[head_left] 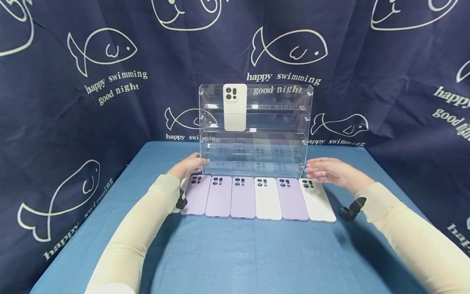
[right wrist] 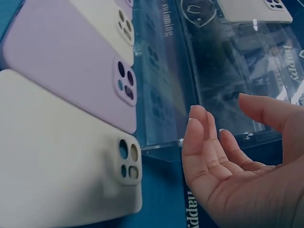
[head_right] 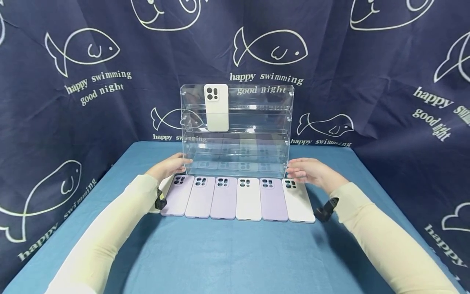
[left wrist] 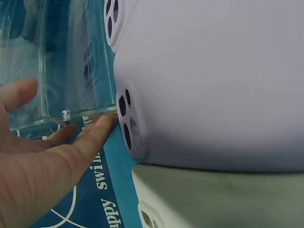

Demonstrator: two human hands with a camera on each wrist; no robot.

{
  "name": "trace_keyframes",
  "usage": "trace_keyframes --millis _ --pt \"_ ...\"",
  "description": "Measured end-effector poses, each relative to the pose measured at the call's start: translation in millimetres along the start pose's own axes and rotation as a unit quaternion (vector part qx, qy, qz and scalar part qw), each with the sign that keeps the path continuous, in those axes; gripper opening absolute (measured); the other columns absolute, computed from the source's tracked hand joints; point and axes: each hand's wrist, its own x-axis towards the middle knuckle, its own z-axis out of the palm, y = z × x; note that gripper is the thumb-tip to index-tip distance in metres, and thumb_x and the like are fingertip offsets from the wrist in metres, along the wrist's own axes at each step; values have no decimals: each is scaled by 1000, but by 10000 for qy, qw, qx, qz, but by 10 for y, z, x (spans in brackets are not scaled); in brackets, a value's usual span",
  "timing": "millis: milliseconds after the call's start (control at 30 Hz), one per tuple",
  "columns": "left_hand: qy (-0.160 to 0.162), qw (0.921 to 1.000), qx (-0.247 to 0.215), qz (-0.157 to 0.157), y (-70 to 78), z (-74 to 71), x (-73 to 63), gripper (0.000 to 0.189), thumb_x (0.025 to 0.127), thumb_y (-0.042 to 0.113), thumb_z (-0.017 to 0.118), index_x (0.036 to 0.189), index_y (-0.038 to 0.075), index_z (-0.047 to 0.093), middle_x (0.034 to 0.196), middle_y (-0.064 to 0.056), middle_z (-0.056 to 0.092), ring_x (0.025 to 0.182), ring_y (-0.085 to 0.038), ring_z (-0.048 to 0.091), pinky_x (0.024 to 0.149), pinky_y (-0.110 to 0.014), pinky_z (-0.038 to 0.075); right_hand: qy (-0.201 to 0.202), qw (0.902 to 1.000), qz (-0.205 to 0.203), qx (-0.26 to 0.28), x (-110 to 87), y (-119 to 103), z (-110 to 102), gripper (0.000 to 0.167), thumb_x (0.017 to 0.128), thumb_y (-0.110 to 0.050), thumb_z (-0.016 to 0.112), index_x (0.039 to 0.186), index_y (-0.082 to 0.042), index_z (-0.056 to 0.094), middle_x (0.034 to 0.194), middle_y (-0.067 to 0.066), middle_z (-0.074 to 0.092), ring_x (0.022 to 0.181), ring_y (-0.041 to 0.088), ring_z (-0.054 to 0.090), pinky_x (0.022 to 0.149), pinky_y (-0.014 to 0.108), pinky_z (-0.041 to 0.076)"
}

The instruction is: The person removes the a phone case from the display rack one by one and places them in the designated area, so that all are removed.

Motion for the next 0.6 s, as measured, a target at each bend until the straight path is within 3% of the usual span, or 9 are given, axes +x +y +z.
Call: trace_keyframes --millis 167,333,600 --pt "29 10000 82 -4 6 -10 12 76 101 22 50 154 -2 1 160 -22 12 143 -37 29 120 -39 33 143 9998 -95 -76 43 -82 40 69 101 -20 51 151 8 13 91 -15 67 90 3 67 85 20 56" --pt "9 9997 186 -131 52 1 17 75 101 20 49 154 -2 0 160 -22 11 144 -37 27 120 -39 32 162 9996 -204 -69 90 -167 64 69 101 -21 53 151 6 15 96 -13 68 93 4 67 93 25 56" --pt "-2 9996 171 -210 83 23 7 74 102 19 48 154 -1 0 161 -20 10 145 -37 25 121 -39 31 339 9980 -539 51 142 -347 104 58 100 -22 54 146 3 27 96 -12 69 94 6 67 93 25 56"
